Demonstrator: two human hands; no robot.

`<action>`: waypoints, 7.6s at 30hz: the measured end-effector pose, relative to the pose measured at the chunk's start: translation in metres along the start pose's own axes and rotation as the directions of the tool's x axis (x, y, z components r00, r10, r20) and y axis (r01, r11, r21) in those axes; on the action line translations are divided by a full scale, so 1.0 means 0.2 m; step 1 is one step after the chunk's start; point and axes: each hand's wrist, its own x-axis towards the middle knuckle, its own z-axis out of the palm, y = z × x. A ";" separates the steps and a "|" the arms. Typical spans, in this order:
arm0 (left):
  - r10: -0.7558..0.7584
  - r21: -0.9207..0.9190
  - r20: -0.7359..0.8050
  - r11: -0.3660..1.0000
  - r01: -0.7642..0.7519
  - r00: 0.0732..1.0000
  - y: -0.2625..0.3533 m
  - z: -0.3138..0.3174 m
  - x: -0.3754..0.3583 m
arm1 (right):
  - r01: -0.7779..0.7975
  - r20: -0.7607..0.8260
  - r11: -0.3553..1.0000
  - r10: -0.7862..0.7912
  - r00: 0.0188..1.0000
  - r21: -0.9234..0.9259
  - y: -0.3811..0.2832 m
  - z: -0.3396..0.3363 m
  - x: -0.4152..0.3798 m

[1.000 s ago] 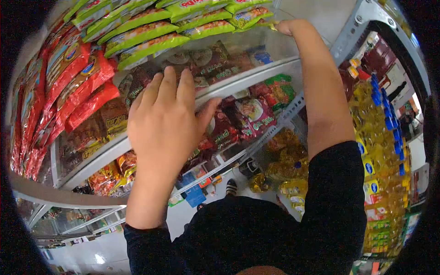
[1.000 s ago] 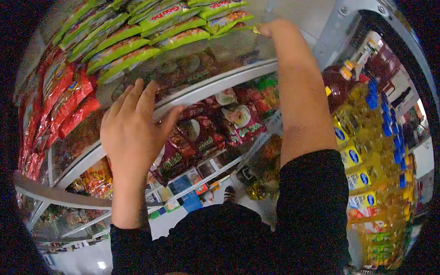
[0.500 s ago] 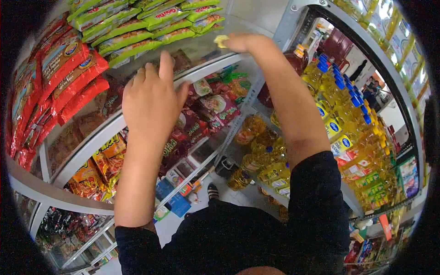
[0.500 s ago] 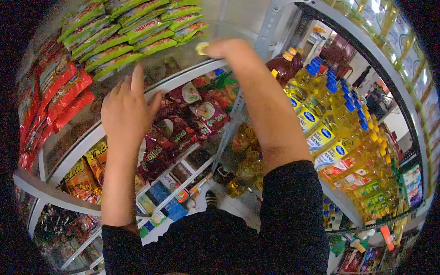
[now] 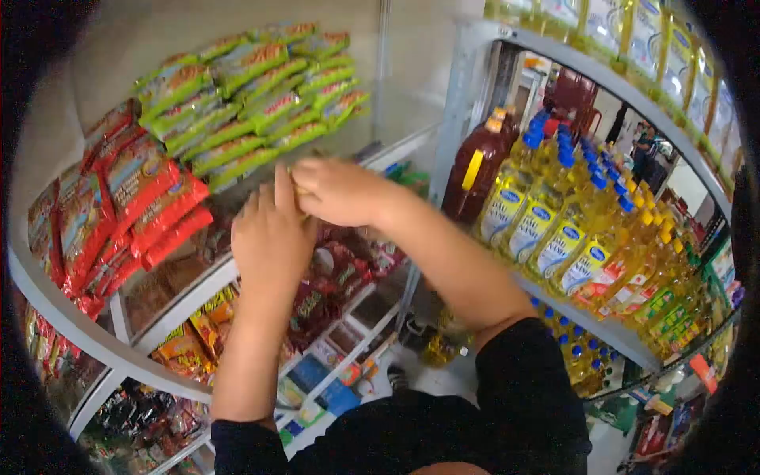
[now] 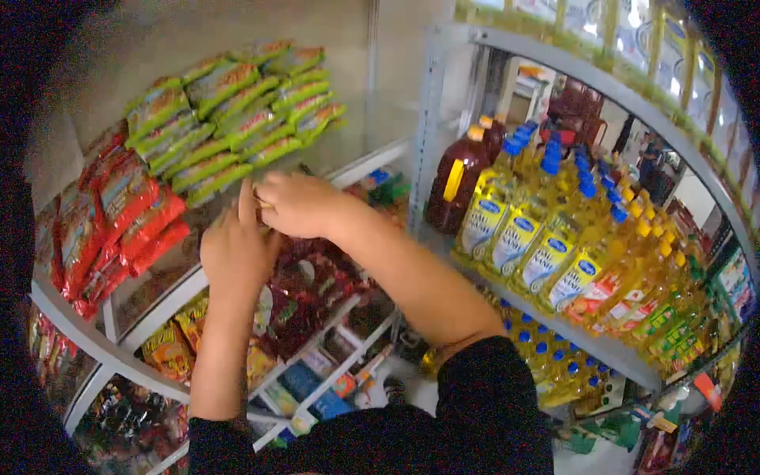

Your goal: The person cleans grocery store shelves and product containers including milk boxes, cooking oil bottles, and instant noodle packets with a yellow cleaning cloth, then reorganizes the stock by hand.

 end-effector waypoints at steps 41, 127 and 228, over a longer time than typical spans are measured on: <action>0.039 -0.028 -0.231 0.999 -0.046 0.972 -0.04 0.09 -0.09 | -0.050 0.108 0.858 -0.007 0.994 0.511 0.28 0.14 0.17; -0.804 -0.210 -0.487 0.486 0.848 0.340 -0.35 -0.01 -1.36 | 0.164 -0.406 0.961 -0.244 0.881 -0.221 0.67 0.20 -0.06; -0.833 -0.510 0.003 0.475 0.717 0.554 -0.72 -0.02 -1.49 | 0.238 -0.702 0.830 -0.554 0.447 -0.504 0.18 0.10 0.04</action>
